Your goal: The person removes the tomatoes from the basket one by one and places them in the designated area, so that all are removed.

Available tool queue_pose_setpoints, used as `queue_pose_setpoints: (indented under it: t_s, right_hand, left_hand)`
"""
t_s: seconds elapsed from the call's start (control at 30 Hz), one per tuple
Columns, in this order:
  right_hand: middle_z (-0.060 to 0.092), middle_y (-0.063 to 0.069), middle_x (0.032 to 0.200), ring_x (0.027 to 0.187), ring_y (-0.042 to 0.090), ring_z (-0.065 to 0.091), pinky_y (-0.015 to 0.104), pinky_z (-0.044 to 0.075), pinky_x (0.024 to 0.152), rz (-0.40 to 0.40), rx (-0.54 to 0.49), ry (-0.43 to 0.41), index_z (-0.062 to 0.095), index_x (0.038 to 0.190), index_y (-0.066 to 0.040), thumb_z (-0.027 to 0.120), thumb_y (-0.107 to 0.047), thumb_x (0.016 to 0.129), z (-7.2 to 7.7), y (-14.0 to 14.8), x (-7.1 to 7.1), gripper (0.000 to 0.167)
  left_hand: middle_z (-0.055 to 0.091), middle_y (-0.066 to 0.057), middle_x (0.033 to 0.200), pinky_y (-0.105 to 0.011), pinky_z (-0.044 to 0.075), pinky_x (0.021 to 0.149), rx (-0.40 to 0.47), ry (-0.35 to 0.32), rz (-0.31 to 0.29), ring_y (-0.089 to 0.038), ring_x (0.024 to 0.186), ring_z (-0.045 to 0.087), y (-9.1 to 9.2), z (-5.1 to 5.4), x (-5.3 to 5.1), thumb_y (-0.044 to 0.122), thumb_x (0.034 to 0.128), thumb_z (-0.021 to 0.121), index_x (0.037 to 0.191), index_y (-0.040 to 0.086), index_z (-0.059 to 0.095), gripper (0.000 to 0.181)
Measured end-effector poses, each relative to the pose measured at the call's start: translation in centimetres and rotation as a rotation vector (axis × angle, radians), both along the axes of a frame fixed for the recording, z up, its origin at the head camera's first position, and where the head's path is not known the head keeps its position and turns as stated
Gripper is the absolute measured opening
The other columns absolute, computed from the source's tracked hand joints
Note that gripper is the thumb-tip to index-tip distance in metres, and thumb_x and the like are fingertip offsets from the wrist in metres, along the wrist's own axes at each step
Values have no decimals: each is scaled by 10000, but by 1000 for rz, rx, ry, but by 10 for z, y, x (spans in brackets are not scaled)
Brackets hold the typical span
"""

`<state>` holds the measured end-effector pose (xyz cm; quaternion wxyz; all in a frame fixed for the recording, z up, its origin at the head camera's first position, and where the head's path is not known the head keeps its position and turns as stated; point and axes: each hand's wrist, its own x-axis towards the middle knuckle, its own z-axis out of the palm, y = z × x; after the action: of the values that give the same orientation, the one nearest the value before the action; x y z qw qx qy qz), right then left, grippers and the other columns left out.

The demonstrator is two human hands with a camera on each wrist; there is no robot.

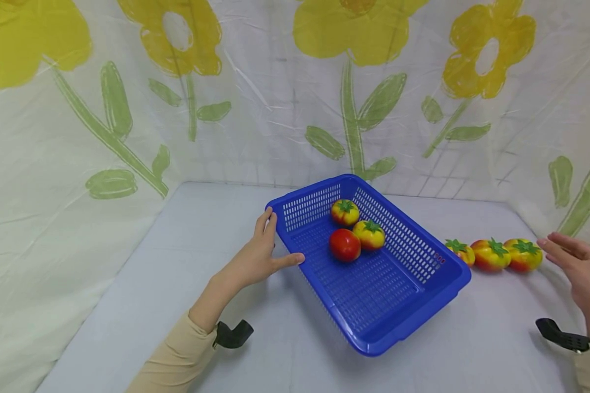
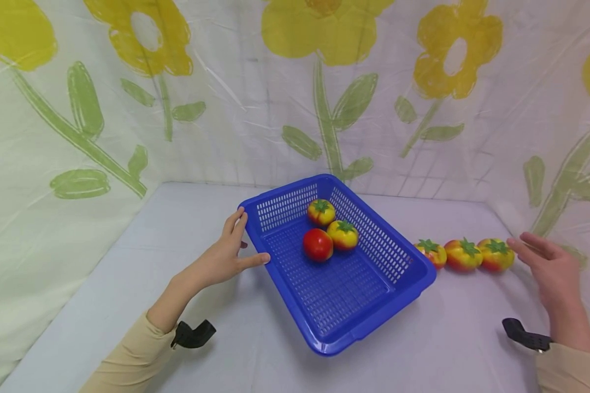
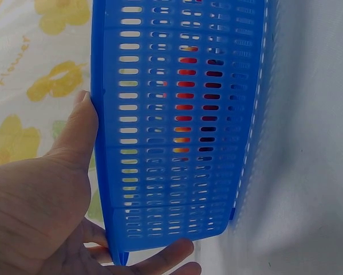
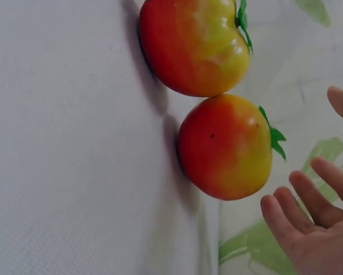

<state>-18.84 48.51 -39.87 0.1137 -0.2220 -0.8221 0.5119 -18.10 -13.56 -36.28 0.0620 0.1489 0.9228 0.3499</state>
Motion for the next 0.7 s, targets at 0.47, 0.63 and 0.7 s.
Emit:
queue_pose_setpoints:
  t_s: [0.47, 0.63, 0.7]
  right_hand:
    - [462, -94, 1434, 1365, 116, 339, 218, 197, 1115, 92, 144, 174, 462, 1490, -275, 635, -365, 954, 48, -59, 6, 571]
    - [517, -39, 1407, 1109, 10, 531, 65, 383, 893, 217, 140, 367, 557, 1421, -160, 679, -143, 942, 77, -103, 15, 494]
    - [530, -14, 1398, 1101, 29, 558, 74, 410, 873, 301, 106, 418, 567, 1404, -108, 678, -70, 933, 87, -123, 17, 486]
  left_hand:
    - [-179, -84, 1615, -450, 396, 1038, -10, 2, -3, -343, 1326, 433, -2, -1, 2, 680, 821, 634, 1557, 11, -41, 1202]
    - [-180, -79, 1615, -443, 404, 1032, 2, 9, -9, -341, 1320, 441, -2, -3, 0, 681, 819, 635, 1558, 15, -43, 1204]
    - [-180, -79, 1615, -438, 417, 1020, 7, 14, -14, -338, 1299, 466, -2, -3, -1, 683, 818, 635, 1558, 15, -45, 1207]
